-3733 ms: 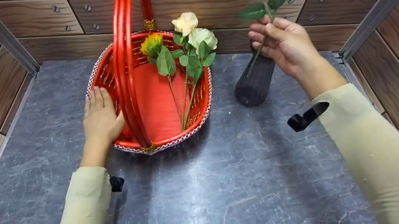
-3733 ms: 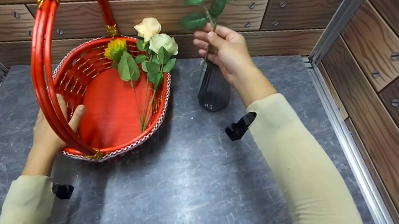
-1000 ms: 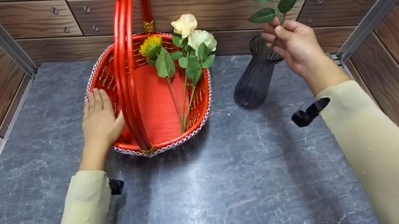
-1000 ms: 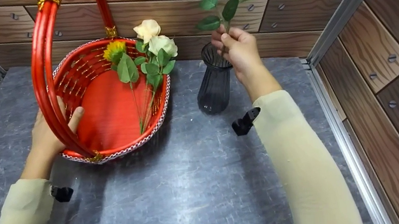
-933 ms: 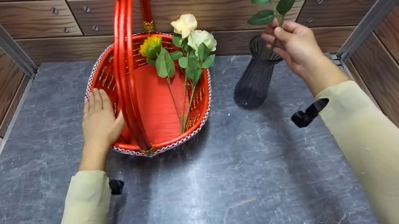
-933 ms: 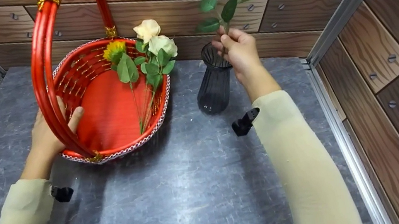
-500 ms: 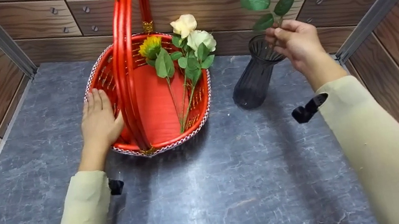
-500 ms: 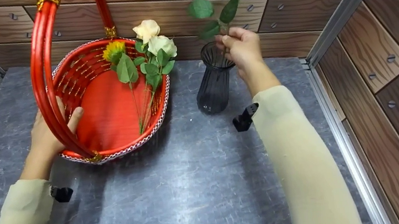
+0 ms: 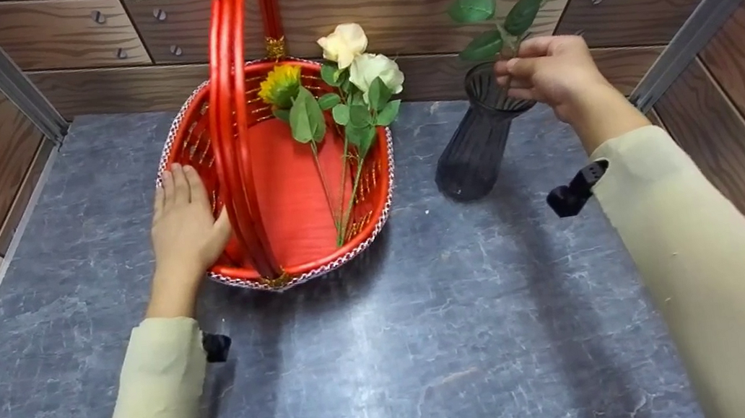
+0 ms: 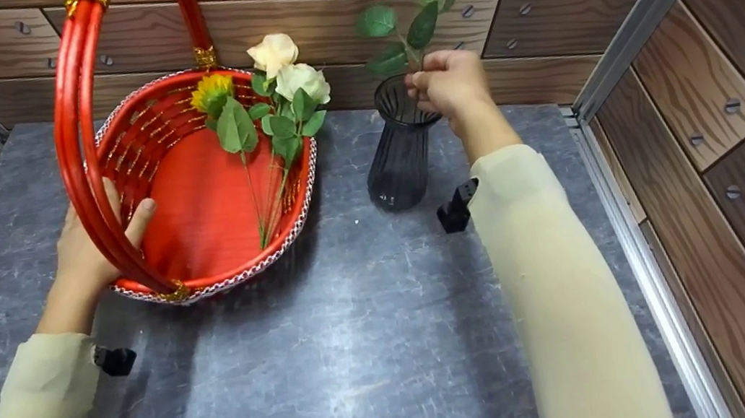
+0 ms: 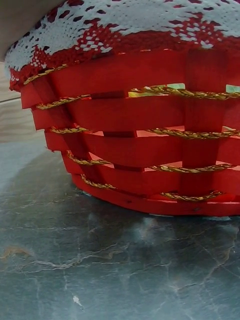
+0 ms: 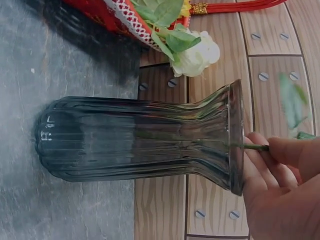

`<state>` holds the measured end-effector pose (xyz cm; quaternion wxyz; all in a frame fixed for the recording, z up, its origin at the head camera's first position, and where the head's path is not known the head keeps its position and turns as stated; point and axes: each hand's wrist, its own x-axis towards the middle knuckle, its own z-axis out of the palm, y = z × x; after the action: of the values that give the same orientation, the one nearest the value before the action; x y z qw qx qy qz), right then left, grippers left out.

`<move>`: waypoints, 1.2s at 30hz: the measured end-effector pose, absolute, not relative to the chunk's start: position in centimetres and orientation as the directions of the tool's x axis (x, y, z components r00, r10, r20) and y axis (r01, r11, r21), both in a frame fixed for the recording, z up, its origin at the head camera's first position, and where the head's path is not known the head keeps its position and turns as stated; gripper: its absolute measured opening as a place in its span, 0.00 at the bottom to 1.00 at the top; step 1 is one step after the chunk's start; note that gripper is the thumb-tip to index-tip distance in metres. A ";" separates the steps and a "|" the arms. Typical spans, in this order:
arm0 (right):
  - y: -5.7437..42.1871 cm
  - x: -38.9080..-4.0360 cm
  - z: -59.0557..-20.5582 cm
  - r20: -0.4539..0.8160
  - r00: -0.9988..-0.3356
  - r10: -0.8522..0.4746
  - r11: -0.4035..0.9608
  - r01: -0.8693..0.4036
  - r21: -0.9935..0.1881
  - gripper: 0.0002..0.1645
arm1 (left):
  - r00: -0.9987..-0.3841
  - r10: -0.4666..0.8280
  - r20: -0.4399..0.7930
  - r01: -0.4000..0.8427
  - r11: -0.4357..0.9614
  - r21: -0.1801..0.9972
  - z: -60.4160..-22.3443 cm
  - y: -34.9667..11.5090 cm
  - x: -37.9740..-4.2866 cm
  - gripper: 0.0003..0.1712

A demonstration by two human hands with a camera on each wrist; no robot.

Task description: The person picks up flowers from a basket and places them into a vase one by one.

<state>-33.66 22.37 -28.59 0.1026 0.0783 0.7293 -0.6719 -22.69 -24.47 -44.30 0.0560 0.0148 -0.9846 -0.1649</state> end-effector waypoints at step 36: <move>22.8 -33.5 -27.3 -0.330 -0.942 -0.052 0.239 0.309 -0.920 0.28 | -0.996 -0.040 0.086 -0.011 0.951 0.310 -44.3 -24.5 -22.7 0.48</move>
<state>-33.50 22.77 -27.26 0.1479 0.0831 0.7732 -0.6110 -22.68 -24.48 -44.25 0.0455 0.0130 -0.9866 -0.1564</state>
